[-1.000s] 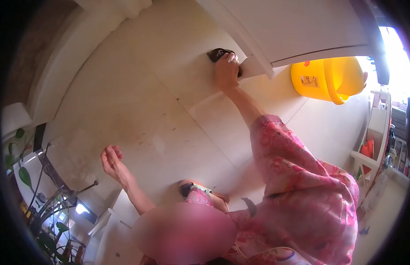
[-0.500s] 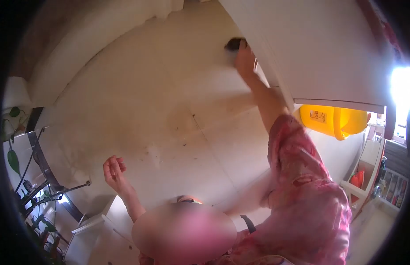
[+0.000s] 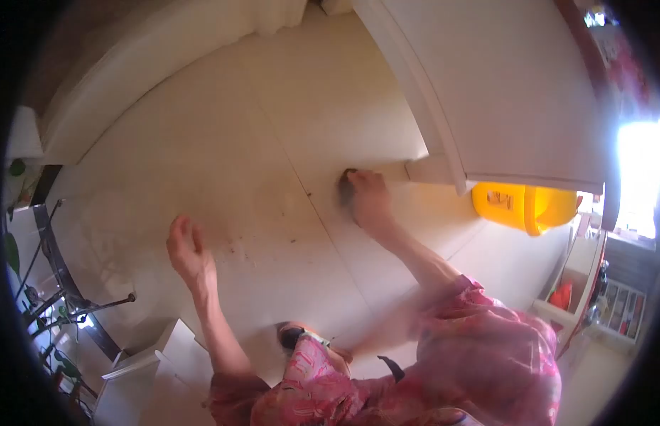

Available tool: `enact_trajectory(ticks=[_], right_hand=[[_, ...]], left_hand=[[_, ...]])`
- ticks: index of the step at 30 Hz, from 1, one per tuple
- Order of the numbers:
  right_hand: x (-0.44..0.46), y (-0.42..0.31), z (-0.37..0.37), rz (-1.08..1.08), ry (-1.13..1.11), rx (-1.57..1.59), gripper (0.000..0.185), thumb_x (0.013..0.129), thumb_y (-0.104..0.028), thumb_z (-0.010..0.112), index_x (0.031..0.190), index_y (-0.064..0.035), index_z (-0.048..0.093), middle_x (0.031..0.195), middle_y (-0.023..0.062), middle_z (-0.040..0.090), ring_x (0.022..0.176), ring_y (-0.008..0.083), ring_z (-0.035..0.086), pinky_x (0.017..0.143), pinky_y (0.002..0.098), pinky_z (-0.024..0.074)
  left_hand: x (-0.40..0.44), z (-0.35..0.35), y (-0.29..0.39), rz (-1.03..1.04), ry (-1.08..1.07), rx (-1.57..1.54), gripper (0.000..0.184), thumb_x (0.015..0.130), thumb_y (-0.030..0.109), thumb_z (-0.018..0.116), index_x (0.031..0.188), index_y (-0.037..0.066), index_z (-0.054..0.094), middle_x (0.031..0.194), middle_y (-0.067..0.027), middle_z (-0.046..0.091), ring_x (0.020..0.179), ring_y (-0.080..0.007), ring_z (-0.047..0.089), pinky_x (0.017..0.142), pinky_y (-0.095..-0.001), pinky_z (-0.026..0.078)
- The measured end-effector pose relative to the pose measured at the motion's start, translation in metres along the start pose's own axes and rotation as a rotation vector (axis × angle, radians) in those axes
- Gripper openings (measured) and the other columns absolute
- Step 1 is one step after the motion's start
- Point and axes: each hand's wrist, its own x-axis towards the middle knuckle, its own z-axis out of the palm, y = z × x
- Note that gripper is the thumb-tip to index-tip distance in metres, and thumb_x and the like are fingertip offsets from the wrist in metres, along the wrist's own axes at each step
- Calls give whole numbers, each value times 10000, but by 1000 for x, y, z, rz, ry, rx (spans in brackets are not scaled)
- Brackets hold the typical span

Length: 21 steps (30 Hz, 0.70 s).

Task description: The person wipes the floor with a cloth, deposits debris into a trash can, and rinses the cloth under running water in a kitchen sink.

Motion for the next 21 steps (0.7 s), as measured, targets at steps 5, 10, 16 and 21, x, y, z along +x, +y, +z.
enact_trajectory(ticks=[5, 10, 16, 21], right_hand=[[99, 41, 8, 169, 461, 388, 361, 744, 67, 441, 1067, 27, 596, 1077, 189, 576, 1025, 329, 549, 893, 377, 428], [148, 62, 7, 644, 525, 141, 280, 851, -114, 457, 1055, 26, 589, 1088, 213, 589, 994, 374, 544, 836, 455, 432], [254, 164, 59, 680, 589, 186, 528, 897, -410, 414, 1197, 7, 537, 1233, 231, 522, 1153, 364, 486, 951, 435, 381], [301, 92, 31, 292, 411, 439, 366, 869, -275, 565, 1187, -94, 580, 1267, 124, 528, 1222, 319, 424, 1012, 364, 349]], left_hand=[[48, 24, 2, 177, -33, 984, 421, 847, 201, 561, 1226, 27, 500, 1302, -177, 465, 1209, -346, 420, 1056, -537, 224], [62, 35, 6, 92, -229, 977, 622, 644, 218, 733, 1177, -16, 515, 1213, -214, 534, 1178, -321, 459, 1040, -541, 244], [69, 32, -9, 264, -137, 872, 551, 571, 215, 757, 1033, -31, 585, 988, -231, 604, 1021, -360, 534, 1027, -501, 287], [75, 32, -9, 257, -206, 756, 490, 552, 192, 749, 948, -48, 590, 868, -212, 598, 900, -359, 547, 948, -447, 368]])
